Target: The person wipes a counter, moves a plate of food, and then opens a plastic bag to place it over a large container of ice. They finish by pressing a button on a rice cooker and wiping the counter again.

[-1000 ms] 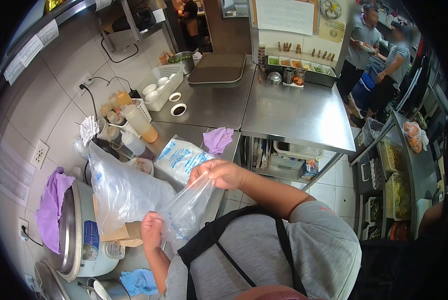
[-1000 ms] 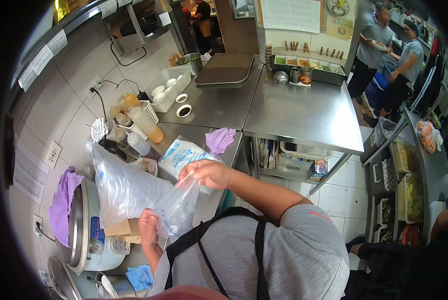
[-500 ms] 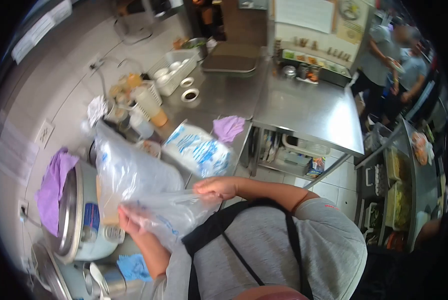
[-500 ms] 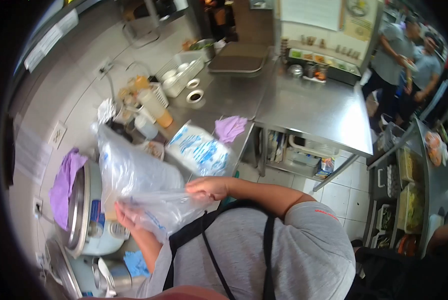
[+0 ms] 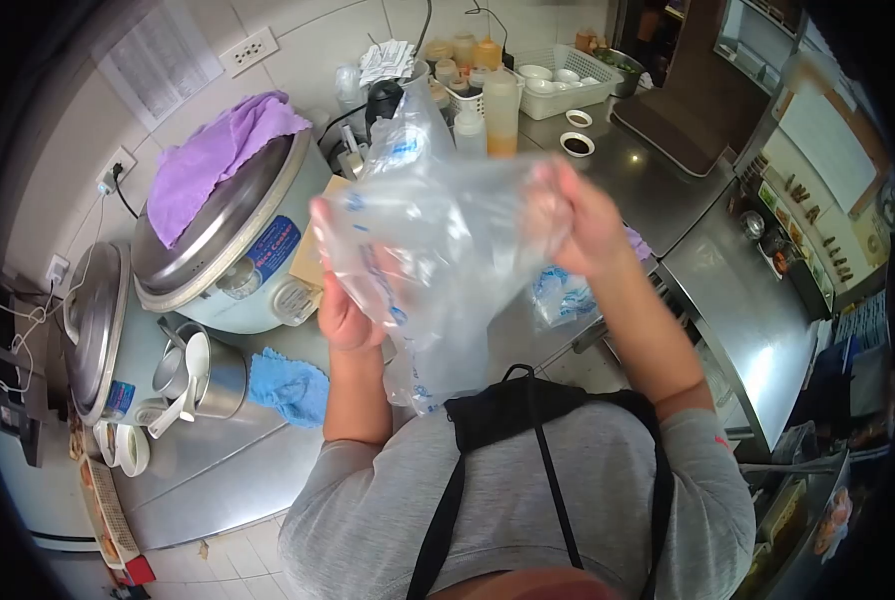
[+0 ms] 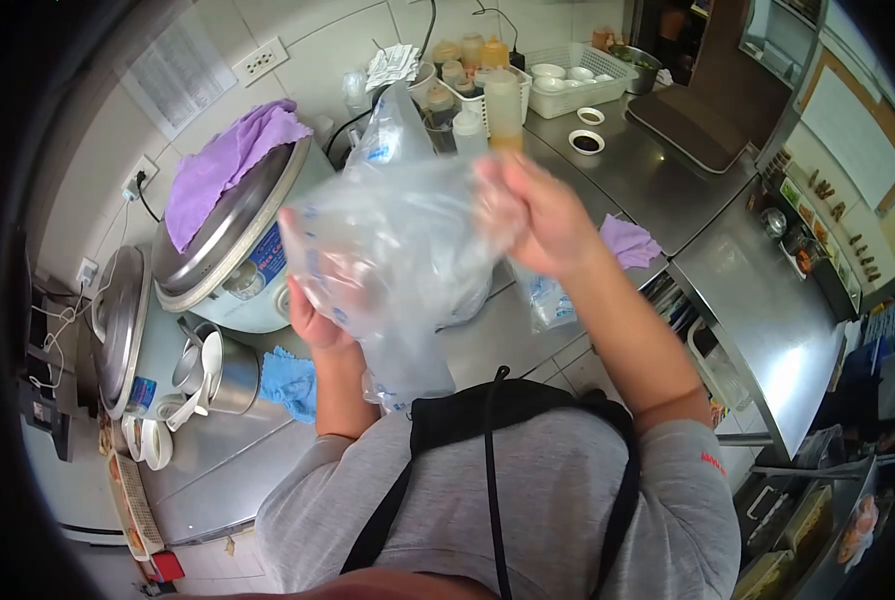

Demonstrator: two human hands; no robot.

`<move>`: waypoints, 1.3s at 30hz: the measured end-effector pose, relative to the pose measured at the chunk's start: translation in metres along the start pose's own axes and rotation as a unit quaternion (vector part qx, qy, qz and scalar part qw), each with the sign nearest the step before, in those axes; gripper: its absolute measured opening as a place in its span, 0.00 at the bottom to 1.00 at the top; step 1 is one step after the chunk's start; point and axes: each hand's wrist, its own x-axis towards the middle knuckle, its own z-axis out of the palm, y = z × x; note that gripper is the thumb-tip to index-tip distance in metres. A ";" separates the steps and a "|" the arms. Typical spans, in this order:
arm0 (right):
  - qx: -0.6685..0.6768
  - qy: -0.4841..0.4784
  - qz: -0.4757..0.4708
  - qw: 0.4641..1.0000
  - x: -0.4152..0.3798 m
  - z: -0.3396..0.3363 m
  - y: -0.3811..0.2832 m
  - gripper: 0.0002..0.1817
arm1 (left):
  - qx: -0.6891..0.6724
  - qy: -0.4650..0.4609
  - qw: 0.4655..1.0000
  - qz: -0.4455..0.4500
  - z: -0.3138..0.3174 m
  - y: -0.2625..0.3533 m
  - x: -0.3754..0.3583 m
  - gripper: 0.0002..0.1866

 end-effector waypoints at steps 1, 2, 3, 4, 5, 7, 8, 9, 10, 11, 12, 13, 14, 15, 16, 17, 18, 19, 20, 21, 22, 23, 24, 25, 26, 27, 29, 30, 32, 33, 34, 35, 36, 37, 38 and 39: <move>-0.063 0.009 -0.004 0.998 0.024 0.012 -0.012 0.12 | 0.007 -0.037 0.999 0.023 0.001 0.004 0.006 0.25; -0.124 0.018 -0.010 0.992 0.049 0.023 -0.021 0.10 | 0.015 -0.074 0.996 0.044 0.000 0.006 0.011 0.25; -0.242 0.058 -0.018 0.968 0.074 0.036 -0.027 0.10 | 0.001 -0.010 1.000 0.024 -0.004 0.005 0.017 0.25; -0.356 0.098 -0.027 0.929 0.099 0.045 -0.028 0.09 | -0.013 0.053 0.999 0.003 -0.011 0.000 0.022 0.25; -0.427 0.116 0.000 0.897 0.124 0.044 -0.025 0.10 | -0.029 0.114 0.993 -0.017 -0.018 -0.006 0.026 0.25; -0.601 0.120 0.028 0.789 0.170 0.022 -0.013 0.10 | -0.246 0.086 0.961 -0.086 -0.046 -0.030 0.022 0.25; -0.699 0.107 0.031 0.707 0.189 -0.006 0.002 0.09 | -0.302 0.087 0.946 -0.077 -0.078 -0.054 0.010 0.25; -0.779 0.055 0.061 0.622 0.204 -0.041 0.018 0.10 | -0.295 0.102 0.947 -0.077 -0.076 -0.059 0.010 0.25; -0.848 0.007 0.089 0.522 0.216 -0.082 0.035 0.10 | -0.288 0.118 0.947 -0.078 -0.074 -0.063 0.010 0.25; -0.874 -0.015 0.121 0.470 0.214 -0.116 0.049 0.10 | -0.218 0.149 0.961 -0.085 -0.041 -0.052 0.016 0.25; -0.877 -0.017 0.156 0.454 0.200 -0.143 0.067 0.11 | -0.148 0.180 0.968 -0.089 -0.022 -0.046 0.016 0.25; -0.866 -0.003 0.191 0.463 0.184 -0.167 0.085 0.11 | -0.172 0.171 0.964 -0.105 -0.047 -0.053 0.010 0.24; -0.844 0.021 0.221 0.488 0.165 -0.186 0.102 0.12 | -0.196 0.164 0.959 -0.120 -0.074 -0.062 0.001 0.23; -0.818 0.048 0.248 0.517 0.145 -0.204 0.118 0.12 | -0.188 0.178 0.956 -0.137 -0.075 -0.065 -0.004 0.22; -0.785 0.079 0.271 0.551 0.126 -0.217 0.131 0.12 | -0.179 0.192 0.953 -0.153 -0.077 -0.068 -0.008 0.22; -0.747 0.110 0.288 0.589 0.108 -0.230 0.143 0.13 | -0.168 0.209 0.948 -0.170 -0.079 -0.071 -0.013 0.21; -0.703 0.143 0.300 0.628 0.092 -0.240 0.154 0.13 | -0.205 0.199 0.938 -0.198 -0.092 -0.079 -0.020 0.21; -0.658 0.175 0.307 0.665 0.079 -0.250 0.164 0.14 | -0.239 0.189 0.925 -0.228 -0.115 -0.091 -0.027 0.21; -0.613 0.201 0.302 0.702 0.067 -0.260 0.172 0.14 | -0.271 0.181 0.909 -0.259 -0.134 -0.101 -0.033 0.21; -0.567 0.224 0.288 0.739 0.058 -0.273 0.181 0.15 | -0.266 0.191 0.904 -0.277 -0.148 -0.106 -0.038 0.21; -0.521 0.245 0.268 0.773 0.051 -0.287 0.189 0.15 | -0.260 0.201 0.898 -0.294 -0.161 -0.111 -0.042 0.20; -0.489 0.257 0.244 0.797 0.044 -0.296 0.194 0.16 | -0.255 0.210 0.892 -0.309 -0.167 -0.113 -0.043 0.19; -0.484 0.294 0.236 0.790 0.035 -0.264 0.178 0.14 | -0.212 0.229 0.896 -0.316 -0.165 -0.114 -0.040 0.19; -0.478 0.330 0.229 0.781 0.027 -0.241 0.167 0.12 | -0.169 0.249 0.898 -0.323 -0.159 -0.114 -0.036 0.18; -0.545 0.269 0.189 0.771 0.022 -0.251 0.170 0.11 | -0.124 0.269 0.897 -0.329 -0.155 -0.113 -0.033 0.18; -0.604 0.205 0.148 0.756 0.016 -0.274 0.177 0.10 | -0.100 0.260 0.903 -0.326 -0.152 -0.112 -0.028 0.19; -0.642 0.165 0.115 0.740 0.008 -0.282 0.182 0.09 | -0.052 0.245 0.913 -0.321 -0.148 -0.110 -0.021 0.20; -0.626 0.191 0.126 0.746 0.005 -0.272 0.177 0.09 | -0.058 0.204 0.926 -0.313 -0.155 -0.112 -0.020 0.20; -0.534 0.278 0.206 0.771 -0.004 -0.225 0.154 0.10 | -0.071 0.122 0.944 -0.297 -0.178 -0.119 -0.025 0.20; -0.452 0.336 0.270 0.781 -0.006 -0.185 0.131 0.10 | -0.093 0.167 0.936 -0.295 -0.176 -0.115 -0.031 0.20; -0.365 0.390 0.325 0.780 -0.008 -0.164 0.119 0.11 | -0.114 0.207 0.927 -0.291 -0.170 -0.109 -0.031 0.20; -0.288 0.400 0.325 0.808 -0.014 -0.162 0.119 0.11 | -0.135 0.242 0.917 -0.286 -0.162 -0.105 -0.025 0.20; -0.212 0.407 0.319 0.829 -0.026 -0.159 0.119 0.11 | -0.186 0.218 0.907 -0.307 -0.158 -0.098 -0.025 0.20; -0.134 0.412 0.312 0.845 -0.038 -0.156 0.120 0.12 | -0.238 0.195 0.893 -0.329 -0.155 -0.086 -0.036 0.19; -0.120 0.415 0.301 0.850 -0.048 -0.149 0.122 0.12 | -0.289 0.174 0.874 -0.351 -0.150 -0.078 -0.047 0.19; -0.104 0.417 0.292 0.855 -0.056 -0.141 0.125 0.12 | -0.271 0.171 0.878 -0.355 -0.140 -0.074 -0.053 0.18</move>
